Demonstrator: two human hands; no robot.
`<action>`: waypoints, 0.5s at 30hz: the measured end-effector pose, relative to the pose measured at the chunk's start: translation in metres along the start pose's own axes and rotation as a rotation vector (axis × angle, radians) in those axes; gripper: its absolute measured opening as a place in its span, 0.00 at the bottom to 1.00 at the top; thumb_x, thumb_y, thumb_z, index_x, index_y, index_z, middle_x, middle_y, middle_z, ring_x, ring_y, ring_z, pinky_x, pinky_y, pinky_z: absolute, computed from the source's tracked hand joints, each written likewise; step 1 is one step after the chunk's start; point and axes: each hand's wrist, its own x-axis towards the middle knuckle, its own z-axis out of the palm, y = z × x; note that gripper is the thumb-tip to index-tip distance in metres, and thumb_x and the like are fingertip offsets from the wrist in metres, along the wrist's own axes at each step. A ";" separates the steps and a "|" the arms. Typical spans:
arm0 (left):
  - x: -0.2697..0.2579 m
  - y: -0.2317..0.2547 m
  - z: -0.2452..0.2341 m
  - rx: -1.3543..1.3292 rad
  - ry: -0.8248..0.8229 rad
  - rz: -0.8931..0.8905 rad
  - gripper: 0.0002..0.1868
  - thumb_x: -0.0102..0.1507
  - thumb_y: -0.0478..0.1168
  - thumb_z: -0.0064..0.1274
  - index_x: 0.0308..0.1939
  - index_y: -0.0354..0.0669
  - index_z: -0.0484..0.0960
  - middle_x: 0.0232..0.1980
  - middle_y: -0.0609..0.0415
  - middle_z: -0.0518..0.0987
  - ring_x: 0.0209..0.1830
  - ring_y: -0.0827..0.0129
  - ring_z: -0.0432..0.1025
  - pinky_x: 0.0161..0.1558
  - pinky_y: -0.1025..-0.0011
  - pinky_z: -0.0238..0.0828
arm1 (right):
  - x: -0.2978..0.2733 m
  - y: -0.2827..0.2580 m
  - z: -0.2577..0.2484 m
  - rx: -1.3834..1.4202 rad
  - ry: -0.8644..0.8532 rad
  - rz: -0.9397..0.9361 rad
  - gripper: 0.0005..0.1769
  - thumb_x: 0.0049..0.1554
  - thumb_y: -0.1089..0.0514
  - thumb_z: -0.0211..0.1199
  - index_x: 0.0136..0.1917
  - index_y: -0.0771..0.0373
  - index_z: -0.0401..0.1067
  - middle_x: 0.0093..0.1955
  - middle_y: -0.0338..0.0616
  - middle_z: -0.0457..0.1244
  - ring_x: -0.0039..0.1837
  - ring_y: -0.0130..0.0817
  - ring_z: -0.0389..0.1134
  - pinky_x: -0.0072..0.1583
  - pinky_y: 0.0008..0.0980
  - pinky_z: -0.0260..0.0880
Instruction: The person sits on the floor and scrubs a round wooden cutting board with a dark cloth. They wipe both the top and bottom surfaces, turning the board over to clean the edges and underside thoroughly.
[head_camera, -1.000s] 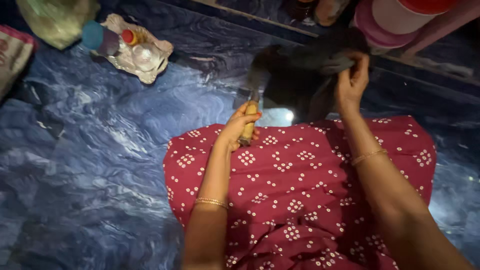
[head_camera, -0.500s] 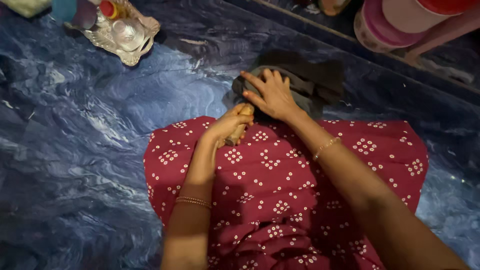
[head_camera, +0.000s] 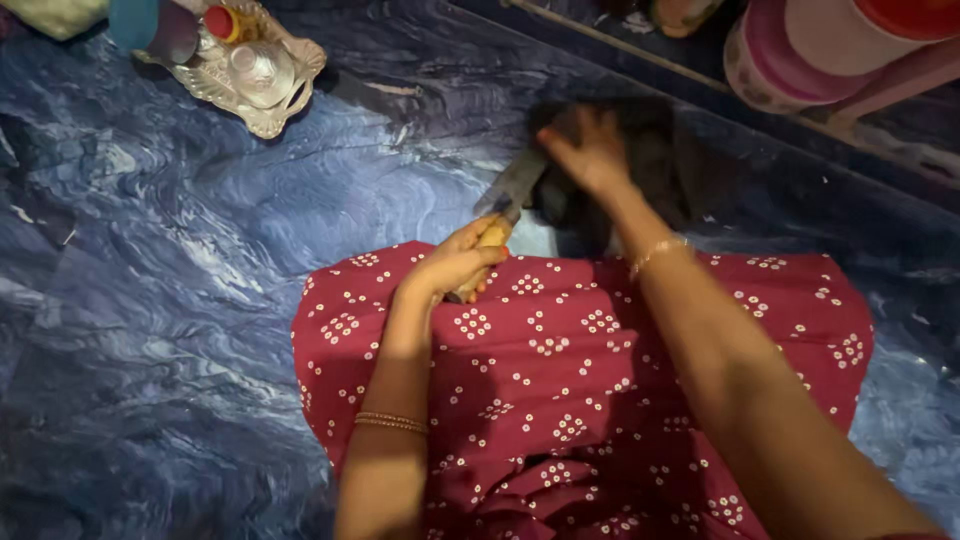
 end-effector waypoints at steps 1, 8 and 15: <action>0.001 0.001 0.000 0.014 0.018 -0.012 0.38 0.61 0.41 0.55 0.76 0.57 0.63 0.33 0.58 0.75 0.16 0.77 0.66 0.16 0.73 0.66 | -0.012 -0.016 -0.001 0.017 -0.018 -0.033 0.39 0.55 0.29 0.64 0.63 0.63 0.70 0.61 0.62 0.64 0.63 0.62 0.66 0.61 0.51 0.66; -0.007 0.015 0.007 0.366 0.230 -0.012 0.38 0.60 0.46 0.57 0.75 0.61 0.64 0.31 0.55 0.80 0.15 0.73 0.68 0.17 0.71 0.67 | -0.090 -0.087 -0.005 0.124 0.063 -0.279 0.31 0.56 0.38 0.65 0.64 0.61 0.71 0.61 0.58 0.66 0.63 0.57 0.67 0.60 0.47 0.68; -0.009 0.005 0.010 0.388 0.324 0.083 0.36 0.60 0.48 0.56 0.73 0.59 0.68 0.34 0.47 0.84 0.22 0.59 0.74 0.25 0.62 0.73 | -0.022 -0.012 -0.002 0.017 -0.060 0.202 0.31 0.58 0.32 0.61 0.61 0.57 0.71 0.59 0.54 0.68 0.62 0.56 0.69 0.61 0.49 0.67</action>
